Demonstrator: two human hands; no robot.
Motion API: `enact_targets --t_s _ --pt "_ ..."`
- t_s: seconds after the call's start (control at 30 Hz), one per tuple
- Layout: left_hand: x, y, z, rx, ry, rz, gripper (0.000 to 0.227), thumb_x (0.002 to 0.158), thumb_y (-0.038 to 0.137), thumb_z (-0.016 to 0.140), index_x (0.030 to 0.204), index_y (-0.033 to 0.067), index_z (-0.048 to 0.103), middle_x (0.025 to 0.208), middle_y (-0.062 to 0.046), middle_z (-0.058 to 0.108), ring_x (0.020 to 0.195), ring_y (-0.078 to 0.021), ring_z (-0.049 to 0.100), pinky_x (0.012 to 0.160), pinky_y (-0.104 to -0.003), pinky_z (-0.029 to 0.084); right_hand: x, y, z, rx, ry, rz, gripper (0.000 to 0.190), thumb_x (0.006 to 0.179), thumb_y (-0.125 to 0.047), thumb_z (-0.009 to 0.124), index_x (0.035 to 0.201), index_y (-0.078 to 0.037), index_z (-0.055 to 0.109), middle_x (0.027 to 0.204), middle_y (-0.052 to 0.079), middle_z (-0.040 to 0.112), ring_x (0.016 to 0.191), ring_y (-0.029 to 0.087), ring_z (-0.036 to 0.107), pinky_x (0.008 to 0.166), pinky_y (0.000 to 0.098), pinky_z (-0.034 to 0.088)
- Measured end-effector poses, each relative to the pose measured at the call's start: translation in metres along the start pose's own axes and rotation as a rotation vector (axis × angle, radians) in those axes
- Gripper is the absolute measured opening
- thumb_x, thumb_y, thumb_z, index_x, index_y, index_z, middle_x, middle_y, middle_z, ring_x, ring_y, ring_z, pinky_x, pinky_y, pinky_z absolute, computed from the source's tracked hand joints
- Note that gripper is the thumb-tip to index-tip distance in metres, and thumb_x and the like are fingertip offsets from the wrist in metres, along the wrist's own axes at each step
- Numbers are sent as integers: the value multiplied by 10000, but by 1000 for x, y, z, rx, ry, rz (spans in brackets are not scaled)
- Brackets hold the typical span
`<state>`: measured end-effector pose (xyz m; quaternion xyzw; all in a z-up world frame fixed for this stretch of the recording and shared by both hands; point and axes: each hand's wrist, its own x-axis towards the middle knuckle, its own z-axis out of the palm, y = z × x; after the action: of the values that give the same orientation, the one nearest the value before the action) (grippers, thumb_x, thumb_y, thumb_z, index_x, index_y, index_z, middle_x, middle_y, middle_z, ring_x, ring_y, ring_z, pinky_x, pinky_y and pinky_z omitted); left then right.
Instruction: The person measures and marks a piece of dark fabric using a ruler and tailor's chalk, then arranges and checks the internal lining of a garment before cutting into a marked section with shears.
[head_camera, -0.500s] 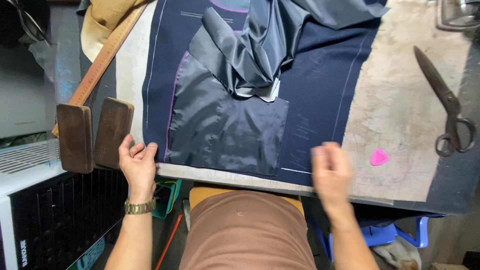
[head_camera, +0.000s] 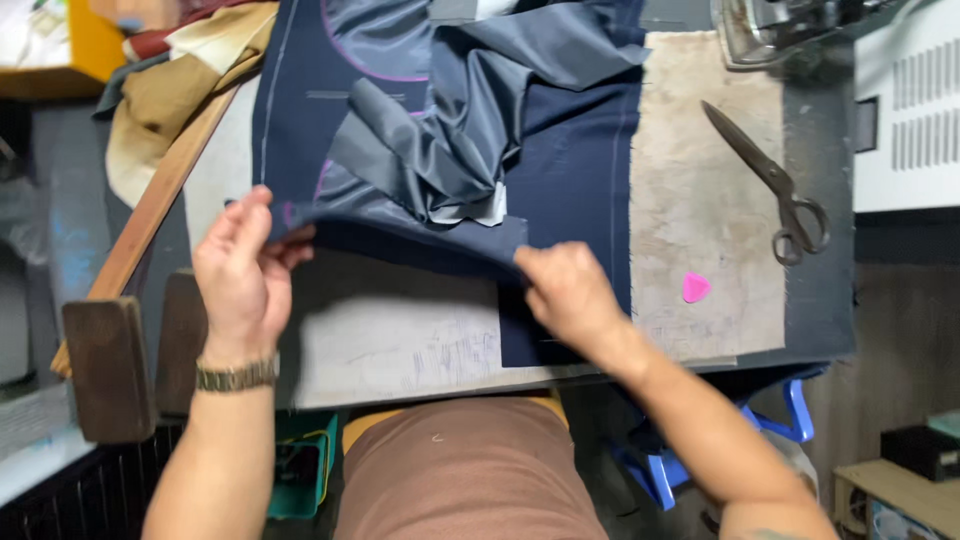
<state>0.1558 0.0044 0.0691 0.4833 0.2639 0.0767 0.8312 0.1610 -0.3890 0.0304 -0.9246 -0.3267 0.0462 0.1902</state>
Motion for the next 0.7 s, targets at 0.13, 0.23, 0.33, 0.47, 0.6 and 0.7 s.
enact_targets --t_s 0.13,0.23,0.33,0.47,0.6,0.7 --pt "71 1 28 -82 19 -76 195 1021 154 658 1198 79 689 1067 -174 782 894 -300 813 671 -374 698 83 36 -52 -198 126 27 387 848 -143 715 1227 -214 679 909 -26 707 887 256 684 859 422 517" --pt "107 0 51 -51 168 -142 269 931 186 707 1188 111 680 993 -142 790 836 -251 808 573 -293 609 141 56 -55 -29 107 63 247 950 -132 671 1183 -59 635 1202 100 733 905 376 628 841 486 467" --pt "133 -6 60 7 255 -198 265 870 252 769 1112 160 718 1018 -108 814 889 -211 822 612 -301 615 179 86 -25 8 140 119 279 960 -179 689 1222 -87 659 1156 83 739 995 346 623 868 467 435" --pt "159 -25 53 26 329 -232 256 830 228 776 1067 146 726 969 -105 810 858 -206 811 646 -322 622 199 106 11 21 272 132 268 942 -170 708 1196 -96 667 1155 53 747 991 317 634 862 441 425" --pt "162 -44 33 -88 110 -141 650 828 126 783 1403 159 481 972 -22 659 852 -157 699 728 -384 634 199 66 -13 2 655 -42 296 938 -82 752 1189 49 666 1116 215 736 984 428 697 845 508 507" --pt "147 -33 25 81 54 -30 816 906 135 712 1611 74 306 954 69 523 862 -3 560 793 -306 622 163 25 -6 -9 676 136 350 1045 -98 708 1344 66 628 1370 189 655 1259 372 591 1131 442 401"
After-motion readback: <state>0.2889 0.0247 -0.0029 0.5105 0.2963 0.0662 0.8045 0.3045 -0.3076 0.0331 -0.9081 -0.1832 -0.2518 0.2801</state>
